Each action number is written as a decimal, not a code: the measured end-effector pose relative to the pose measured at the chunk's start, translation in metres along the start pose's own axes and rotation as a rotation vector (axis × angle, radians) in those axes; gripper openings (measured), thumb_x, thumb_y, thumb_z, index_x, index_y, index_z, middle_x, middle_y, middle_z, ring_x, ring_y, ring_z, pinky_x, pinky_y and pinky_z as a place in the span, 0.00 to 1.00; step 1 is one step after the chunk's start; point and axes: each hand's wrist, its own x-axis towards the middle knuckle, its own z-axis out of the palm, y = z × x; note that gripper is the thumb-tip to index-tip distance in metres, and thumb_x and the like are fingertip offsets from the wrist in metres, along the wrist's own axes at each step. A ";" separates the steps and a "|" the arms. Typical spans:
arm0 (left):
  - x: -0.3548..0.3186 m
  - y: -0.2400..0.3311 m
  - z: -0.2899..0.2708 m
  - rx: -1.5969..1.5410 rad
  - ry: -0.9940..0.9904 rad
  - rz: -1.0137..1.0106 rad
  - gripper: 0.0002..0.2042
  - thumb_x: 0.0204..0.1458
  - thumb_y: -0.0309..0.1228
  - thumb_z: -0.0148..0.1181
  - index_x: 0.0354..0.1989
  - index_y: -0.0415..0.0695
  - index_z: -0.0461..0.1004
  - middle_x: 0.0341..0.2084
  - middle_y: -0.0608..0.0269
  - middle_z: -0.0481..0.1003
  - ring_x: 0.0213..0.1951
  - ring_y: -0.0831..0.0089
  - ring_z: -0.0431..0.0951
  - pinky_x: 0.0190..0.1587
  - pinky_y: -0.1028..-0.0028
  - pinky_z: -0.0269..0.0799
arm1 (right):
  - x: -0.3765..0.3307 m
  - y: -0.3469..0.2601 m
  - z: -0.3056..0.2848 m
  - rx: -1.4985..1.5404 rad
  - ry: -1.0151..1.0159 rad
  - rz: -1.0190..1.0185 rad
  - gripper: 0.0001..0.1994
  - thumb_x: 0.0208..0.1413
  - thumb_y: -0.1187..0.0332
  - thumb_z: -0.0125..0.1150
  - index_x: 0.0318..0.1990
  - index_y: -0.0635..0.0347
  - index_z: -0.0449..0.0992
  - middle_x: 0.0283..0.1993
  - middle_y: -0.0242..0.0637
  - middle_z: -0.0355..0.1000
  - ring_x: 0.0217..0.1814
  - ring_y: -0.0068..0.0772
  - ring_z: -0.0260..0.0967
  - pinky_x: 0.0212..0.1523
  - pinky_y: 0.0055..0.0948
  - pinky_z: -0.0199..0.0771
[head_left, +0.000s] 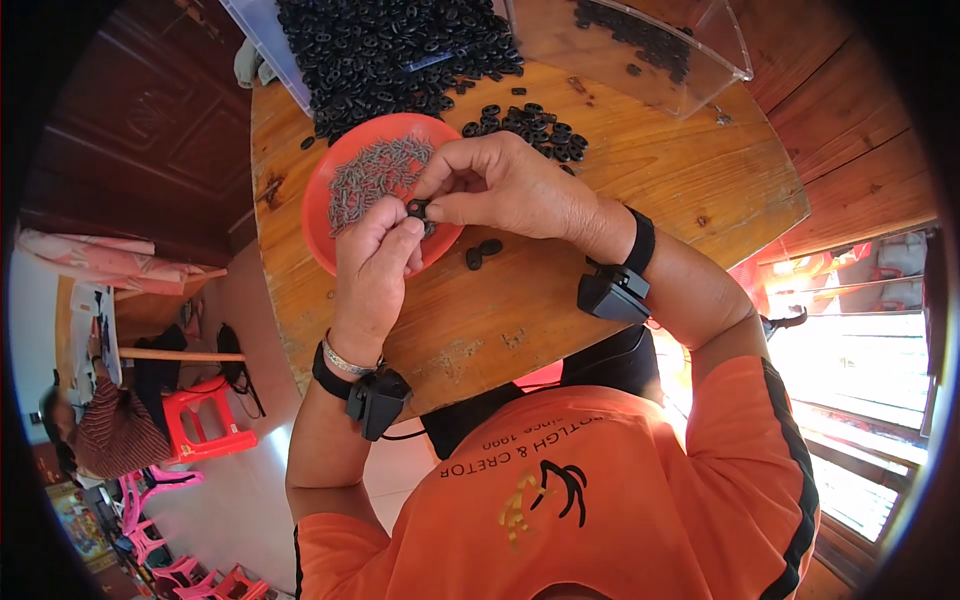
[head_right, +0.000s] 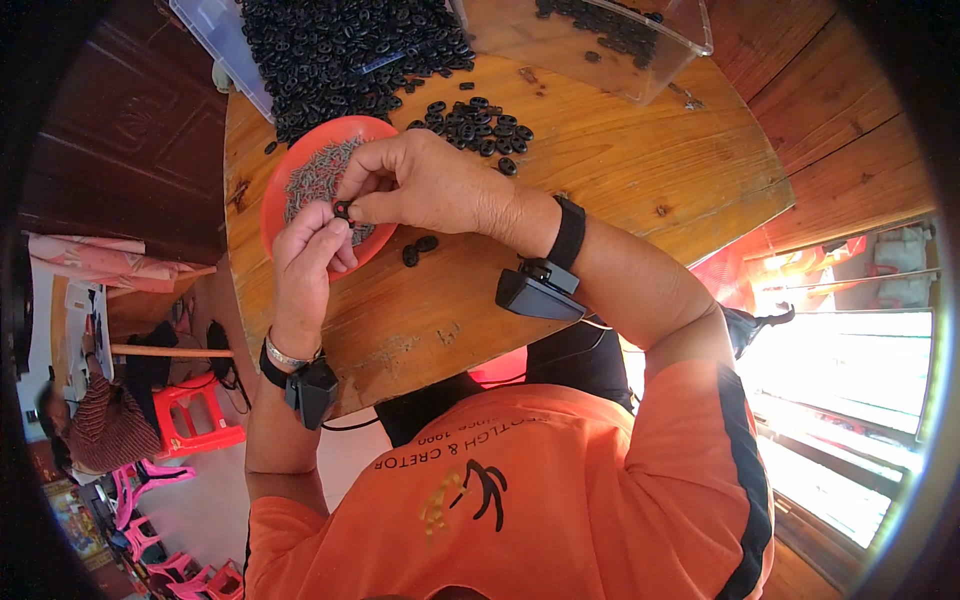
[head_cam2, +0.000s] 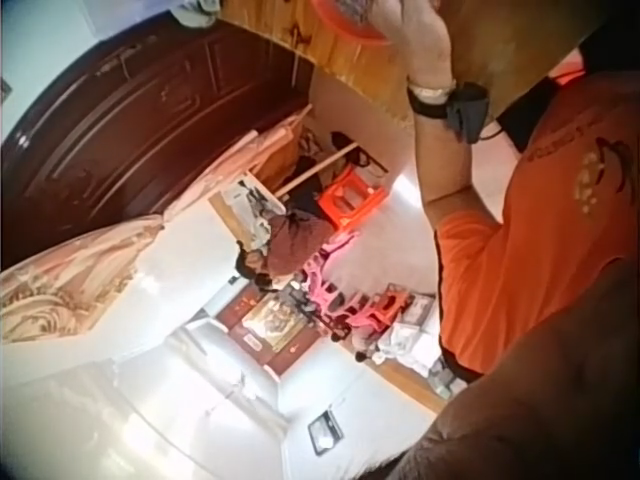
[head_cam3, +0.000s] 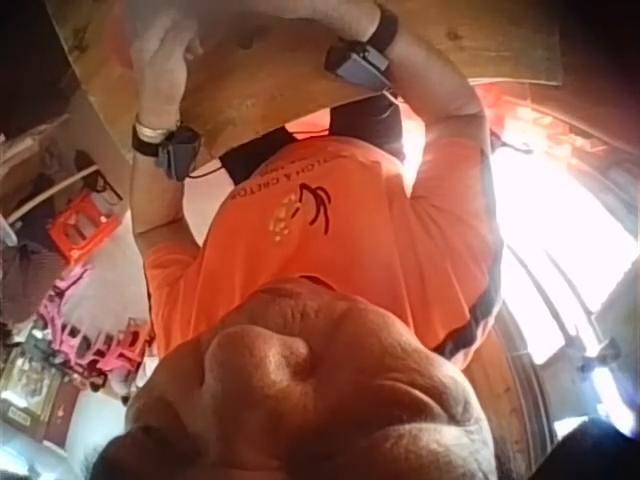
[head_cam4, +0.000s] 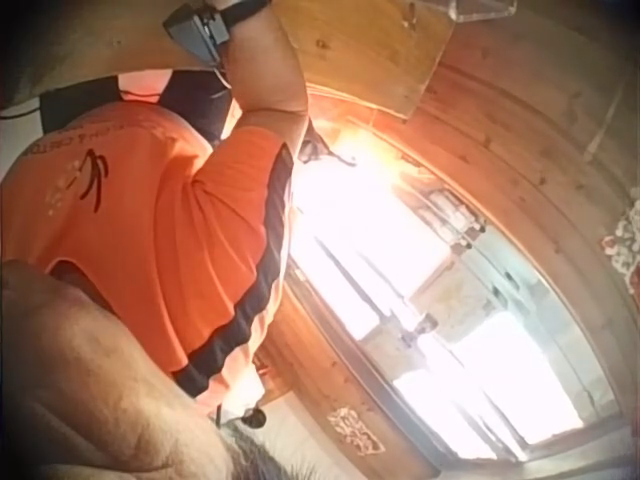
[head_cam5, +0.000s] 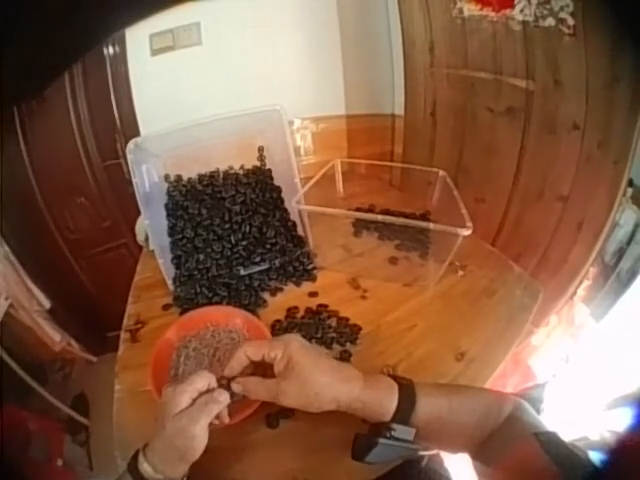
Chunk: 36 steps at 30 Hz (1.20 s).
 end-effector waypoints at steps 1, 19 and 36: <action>0.000 -0.001 0.000 -0.021 0.004 -0.007 0.09 0.54 0.29 0.49 0.23 0.40 0.66 0.14 0.69 0.66 0.19 0.83 0.63 0.23 0.80 0.59 | 0.000 0.000 0.001 -0.001 -0.001 -0.002 0.08 0.51 0.76 0.62 0.39 0.64 0.75 0.35 0.29 0.74 0.38 0.14 0.69 0.41 0.17 0.72; -0.001 0.001 -0.005 -0.085 -0.074 0.107 0.08 0.57 0.29 0.48 0.27 0.40 0.64 0.17 0.69 0.67 0.21 0.85 0.63 0.24 0.82 0.59 | -0.006 -0.007 0.012 0.083 0.012 -0.055 0.13 0.50 0.77 0.64 0.44 0.62 0.74 0.33 0.28 0.73 0.33 0.12 0.69 0.34 0.14 0.72; -0.006 0.006 -0.007 0.615 0.105 0.599 0.11 0.54 0.28 0.52 0.42 0.36 0.65 0.26 0.51 0.71 0.26 0.56 0.73 0.30 0.64 0.68 | -0.009 -0.021 0.006 0.328 -0.028 -0.020 0.16 0.49 0.74 0.66 0.47 0.62 0.75 0.27 0.26 0.71 0.27 0.13 0.69 0.30 0.14 0.71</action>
